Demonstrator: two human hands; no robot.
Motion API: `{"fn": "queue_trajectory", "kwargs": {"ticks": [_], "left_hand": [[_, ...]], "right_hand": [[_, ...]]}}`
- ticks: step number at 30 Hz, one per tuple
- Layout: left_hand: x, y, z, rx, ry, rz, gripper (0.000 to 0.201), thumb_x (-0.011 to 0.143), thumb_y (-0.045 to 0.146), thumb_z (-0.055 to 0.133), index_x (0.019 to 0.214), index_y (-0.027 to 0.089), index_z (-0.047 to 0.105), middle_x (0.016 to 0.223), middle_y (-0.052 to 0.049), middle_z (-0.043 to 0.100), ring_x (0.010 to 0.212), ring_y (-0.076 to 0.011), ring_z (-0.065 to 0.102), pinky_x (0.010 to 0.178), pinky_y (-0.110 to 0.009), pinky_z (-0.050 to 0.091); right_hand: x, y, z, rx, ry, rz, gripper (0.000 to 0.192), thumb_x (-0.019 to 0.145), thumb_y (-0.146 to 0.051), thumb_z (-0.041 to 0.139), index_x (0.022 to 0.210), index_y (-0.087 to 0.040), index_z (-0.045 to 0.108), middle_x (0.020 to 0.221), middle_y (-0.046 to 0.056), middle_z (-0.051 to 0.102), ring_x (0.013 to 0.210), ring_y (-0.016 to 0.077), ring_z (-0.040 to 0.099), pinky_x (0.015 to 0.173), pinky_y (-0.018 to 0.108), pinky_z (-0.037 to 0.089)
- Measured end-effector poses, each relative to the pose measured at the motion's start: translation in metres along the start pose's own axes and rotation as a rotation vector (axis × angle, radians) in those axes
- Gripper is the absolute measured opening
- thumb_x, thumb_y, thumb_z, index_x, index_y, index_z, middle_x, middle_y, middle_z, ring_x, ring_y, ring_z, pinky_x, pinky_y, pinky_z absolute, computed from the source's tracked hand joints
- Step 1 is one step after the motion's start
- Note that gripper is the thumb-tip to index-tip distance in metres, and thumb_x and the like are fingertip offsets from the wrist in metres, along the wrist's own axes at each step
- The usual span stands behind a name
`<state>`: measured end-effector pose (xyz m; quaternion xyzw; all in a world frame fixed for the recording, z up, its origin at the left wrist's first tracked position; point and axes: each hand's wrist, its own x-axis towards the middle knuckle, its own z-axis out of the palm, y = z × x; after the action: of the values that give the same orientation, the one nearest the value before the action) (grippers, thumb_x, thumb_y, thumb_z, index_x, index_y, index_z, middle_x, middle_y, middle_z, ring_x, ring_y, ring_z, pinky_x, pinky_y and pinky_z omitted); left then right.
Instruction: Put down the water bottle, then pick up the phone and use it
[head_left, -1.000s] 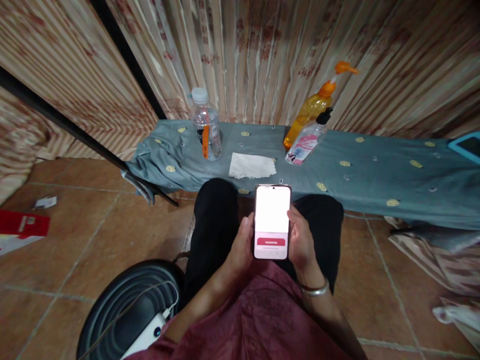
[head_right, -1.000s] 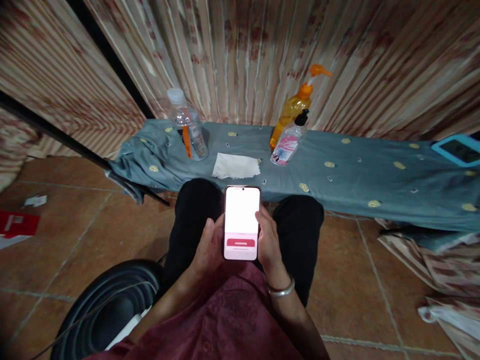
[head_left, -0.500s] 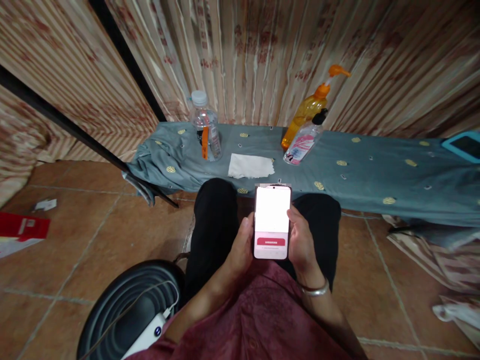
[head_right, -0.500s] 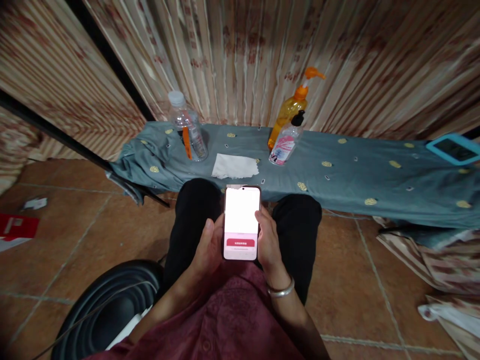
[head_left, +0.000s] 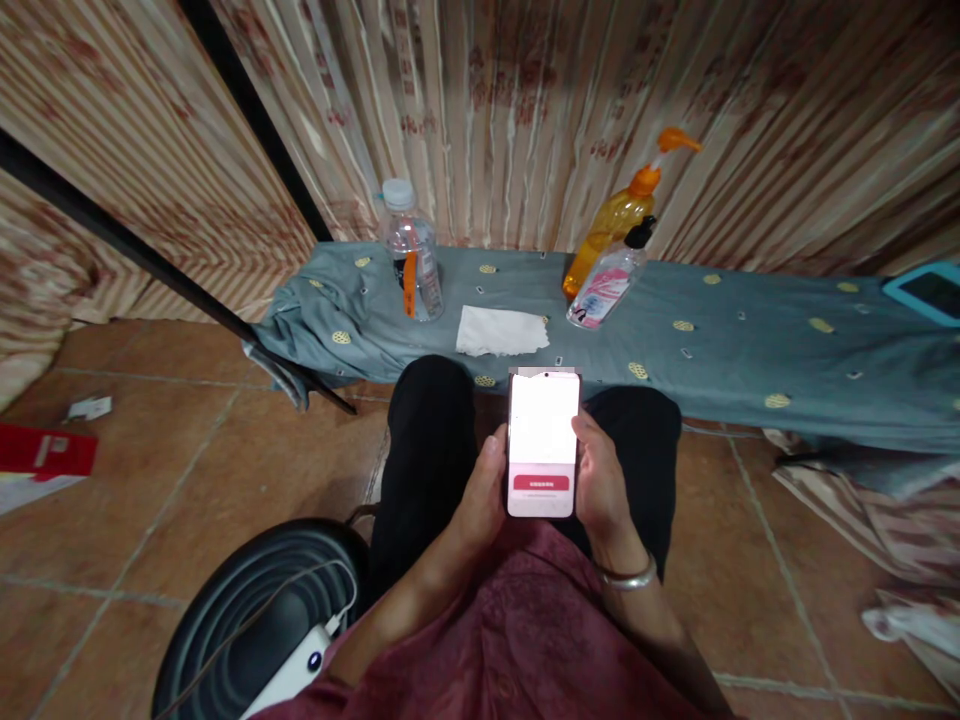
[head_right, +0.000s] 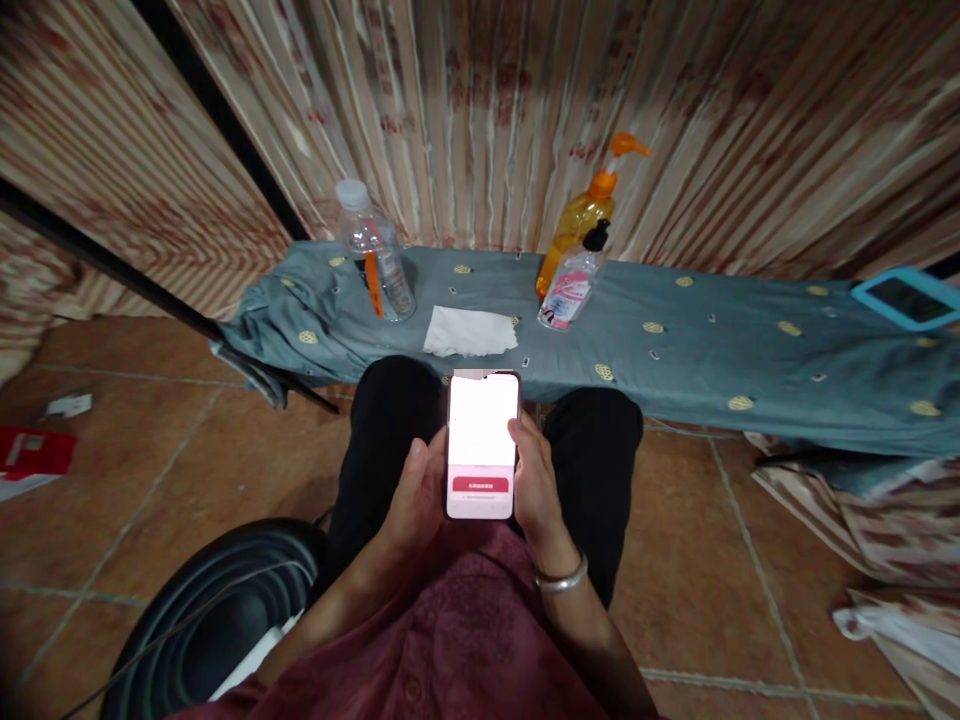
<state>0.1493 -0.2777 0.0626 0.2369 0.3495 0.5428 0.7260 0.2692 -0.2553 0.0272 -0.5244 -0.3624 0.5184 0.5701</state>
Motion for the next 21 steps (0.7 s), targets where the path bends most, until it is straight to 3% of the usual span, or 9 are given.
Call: {"fn": "queue_trajectory", "kwargs": {"ticks": [6,12,16,21], "left_hand": [[-0.0007,0.001,0.0016,-0.027,0.015,0.005,0.055,0.077,0.066,0.052,0.103,0.019,0.064,0.101,-0.007,0.07,0.112,-0.0279,0.059,0.099,-0.038,0.047],[-0.0007,0.0022,0.0022,-0.071,0.018,-0.006,0.057,0.076,0.065,0.056,0.106,0.018,0.064,0.105,-0.009,0.07,0.111,-0.0292,0.06,0.1,-0.04,0.047],[0.0002,0.0018,0.0019,-0.094,0.017,0.002,0.052,0.077,0.062,0.057,0.103,0.018,0.066,0.103,-0.008,0.07,0.114,-0.0296,0.058,0.099,-0.041,0.047],[0.0021,0.0013,0.0007,-0.079,0.034,0.002,0.052,0.077,0.062,0.057,0.104,0.019,0.066,0.107,-0.007,0.069,0.116,-0.0289,0.057,0.101,-0.04,0.046]], "right_hand": [[-0.0018,-0.0108,0.0063,0.072,-0.087,-0.013,0.044,0.085,-0.05,0.059,0.107,-0.012,0.062,0.109,0.007,0.056,0.1,0.0237,0.054,0.078,0.027,0.046],[-0.001,-0.0091,0.0053,0.025,-0.023,-0.002,0.045,0.082,-0.051,0.061,0.106,-0.013,0.061,0.11,0.007,0.056,0.099,0.0237,0.053,0.075,0.027,0.046],[-0.0001,-0.0097,0.0067,0.053,-0.062,0.0,0.045,0.081,-0.052,0.061,0.102,-0.012,0.061,0.102,0.007,0.057,0.09,0.0229,0.055,0.071,0.027,0.046],[0.0018,-0.008,0.0063,-0.017,0.038,0.006,0.047,0.078,-0.052,0.064,0.105,-0.013,0.062,0.109,0.008,0.055,0.101,0.0248,0.052,0.08,0.029,0.046]]}}
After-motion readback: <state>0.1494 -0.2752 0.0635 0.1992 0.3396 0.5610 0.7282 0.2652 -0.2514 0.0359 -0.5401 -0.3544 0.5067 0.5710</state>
